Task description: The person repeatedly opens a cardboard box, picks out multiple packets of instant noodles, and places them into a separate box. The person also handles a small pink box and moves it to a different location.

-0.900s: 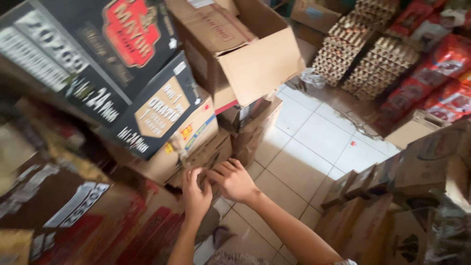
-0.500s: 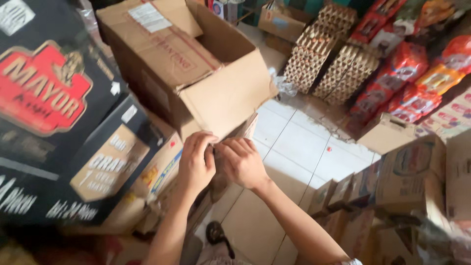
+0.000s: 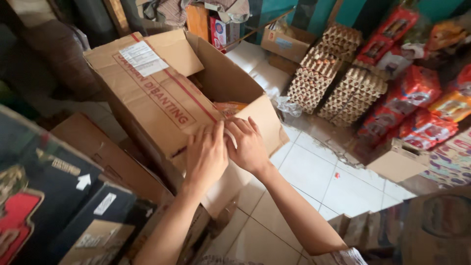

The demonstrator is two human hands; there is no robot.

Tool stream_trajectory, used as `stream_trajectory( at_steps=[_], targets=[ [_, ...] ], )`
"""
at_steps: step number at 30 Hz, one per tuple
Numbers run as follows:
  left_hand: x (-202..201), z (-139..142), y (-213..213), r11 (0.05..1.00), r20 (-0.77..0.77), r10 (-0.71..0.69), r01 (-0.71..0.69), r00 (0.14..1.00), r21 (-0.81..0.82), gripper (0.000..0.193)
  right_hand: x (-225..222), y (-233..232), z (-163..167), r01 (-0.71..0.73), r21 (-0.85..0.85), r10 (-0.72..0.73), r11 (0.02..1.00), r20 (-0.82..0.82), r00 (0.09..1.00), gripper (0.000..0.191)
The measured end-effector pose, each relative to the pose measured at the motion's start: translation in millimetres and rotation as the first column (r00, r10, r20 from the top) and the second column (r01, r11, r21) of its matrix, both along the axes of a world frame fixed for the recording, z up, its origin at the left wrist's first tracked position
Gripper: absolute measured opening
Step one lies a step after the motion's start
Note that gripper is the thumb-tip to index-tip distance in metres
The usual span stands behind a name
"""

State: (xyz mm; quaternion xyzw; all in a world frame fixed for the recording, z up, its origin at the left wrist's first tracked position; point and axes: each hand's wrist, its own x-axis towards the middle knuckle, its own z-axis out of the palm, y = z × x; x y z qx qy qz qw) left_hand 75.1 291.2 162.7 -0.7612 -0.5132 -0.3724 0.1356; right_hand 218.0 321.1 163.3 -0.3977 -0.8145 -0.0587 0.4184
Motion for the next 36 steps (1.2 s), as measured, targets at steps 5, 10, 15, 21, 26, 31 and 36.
stream_trajectory(
  at_steps=[5,10,15,21,26,31,36],
  targets=[
    [2.6,15.1,10.8,0.997,-0.138,0.061,-0.068,0.989,-0.044,0.056,-1.2,29.9,8.4,0.024,-0.295,-0.073,0.955,-0.158,0.985,0.026],
    [2.1,31.7,12.2,0.999,-0.084,0.022,-0.025,0.996,-0.03,0.056,2.9,91.5,21.2,-0.413,-0.328,0.392,0.85,-0.132,0.911,0.028],
    [1.7,70.2,2.4,0.998,0.161,-0.062,0.056,0.985,0.038,0.042,8.9,132.3,73.2,-0.704,-0.71,0.332,0.009,-0.663,0.672,0.031],
    [7.5,111.7,-3.6,0.875,0.012,0.321,-0.301,0.947,0.379,0.028,-49.3,159.4,118.8,-0.684,-0.707,0.636,-0.179,-0.614,0.467,0.045],
    [7.8,135.6,1.8,0.693,-0.185,0.707,-0.617,0.682,0.374,0.029,-116.1,175.5,116.8,-0.707,-0.611,0.849,-0.356,-0.527,0.028,0.056],
    [5.1,143.5,-3.2,0.37,-0.341,0.899,-0.894,0.275,0.254,0.034,-164.2,190.1,108.3,-0.766,-0.616,0.978,-0.186,-0.187,-0.087,0.05],
    [-40.0,114.2,27.0,0.25,-0.521,0.819,-0.967,0.241,-0.054,0.036,-208.9,234.0,56.1,-0.59,-0.801,0.992,-0.1,-0.035,-0.121,0.05]
  ],
)
